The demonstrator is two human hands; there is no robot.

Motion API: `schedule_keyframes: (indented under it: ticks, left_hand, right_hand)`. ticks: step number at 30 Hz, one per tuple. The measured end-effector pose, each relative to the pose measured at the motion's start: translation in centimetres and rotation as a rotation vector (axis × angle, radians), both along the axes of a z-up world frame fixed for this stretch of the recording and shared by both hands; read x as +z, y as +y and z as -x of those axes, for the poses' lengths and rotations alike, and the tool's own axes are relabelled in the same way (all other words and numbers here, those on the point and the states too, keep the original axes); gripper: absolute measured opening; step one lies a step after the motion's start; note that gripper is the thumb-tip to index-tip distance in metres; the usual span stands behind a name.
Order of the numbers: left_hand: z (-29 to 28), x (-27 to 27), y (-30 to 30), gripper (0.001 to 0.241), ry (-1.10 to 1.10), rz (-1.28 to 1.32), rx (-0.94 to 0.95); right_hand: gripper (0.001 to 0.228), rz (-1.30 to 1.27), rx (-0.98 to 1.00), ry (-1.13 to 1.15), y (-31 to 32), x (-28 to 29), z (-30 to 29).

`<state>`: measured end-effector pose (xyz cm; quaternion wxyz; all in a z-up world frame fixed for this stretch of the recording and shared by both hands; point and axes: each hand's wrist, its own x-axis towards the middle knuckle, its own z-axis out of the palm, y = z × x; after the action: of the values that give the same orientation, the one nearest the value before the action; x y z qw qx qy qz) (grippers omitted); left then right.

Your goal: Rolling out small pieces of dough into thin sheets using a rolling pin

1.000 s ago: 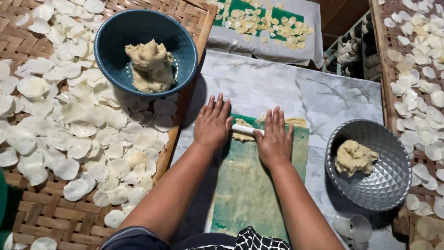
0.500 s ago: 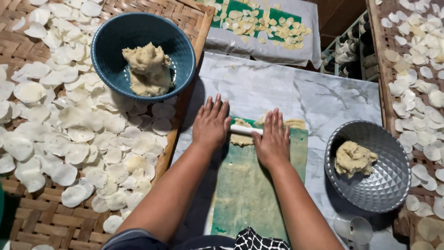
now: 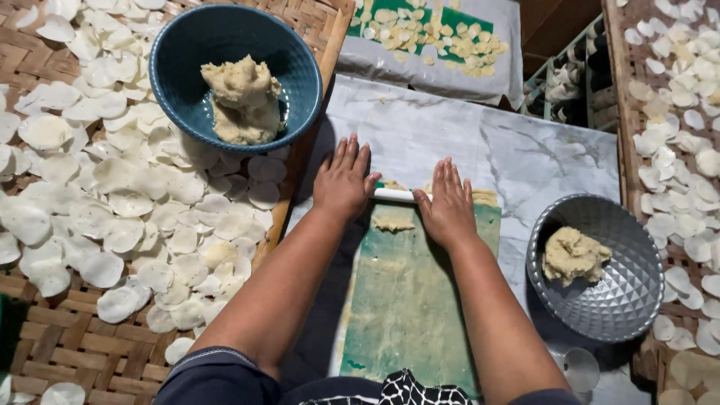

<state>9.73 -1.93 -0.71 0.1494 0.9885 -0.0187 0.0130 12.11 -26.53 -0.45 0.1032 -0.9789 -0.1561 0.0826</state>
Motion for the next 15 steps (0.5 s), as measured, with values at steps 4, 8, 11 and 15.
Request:
schedule_keyframes:
  ticks: [4,8,11,15]
  left_hand:
    - [1.9,-0.2,1.4,0.065,-0.161,0.122,-0.051]
    - [4.1,-1.1,1.8,0.033,-0.295,0.011,-0.169]
    - [5.5,0.8,0.6,0.020,-0.460,-0.019,-0.160]
    - [9.0,2.2,0.3,0.021,-0.400,0.013,-0.182]
  right_hand:
    - [0.059,-0.388,0.135,-0.463,-2.2,-0.9,2.3]
    - [0.039,-0.217,-0.022,-0.486,-3.6,-1.1,5.3]
    - [0.049,-0.157,-0.023,-0.554,-3.9,0.2,6.8]
    - [0.053,-0.308,0.077,-0.489,-3.1,2.4,10.1]
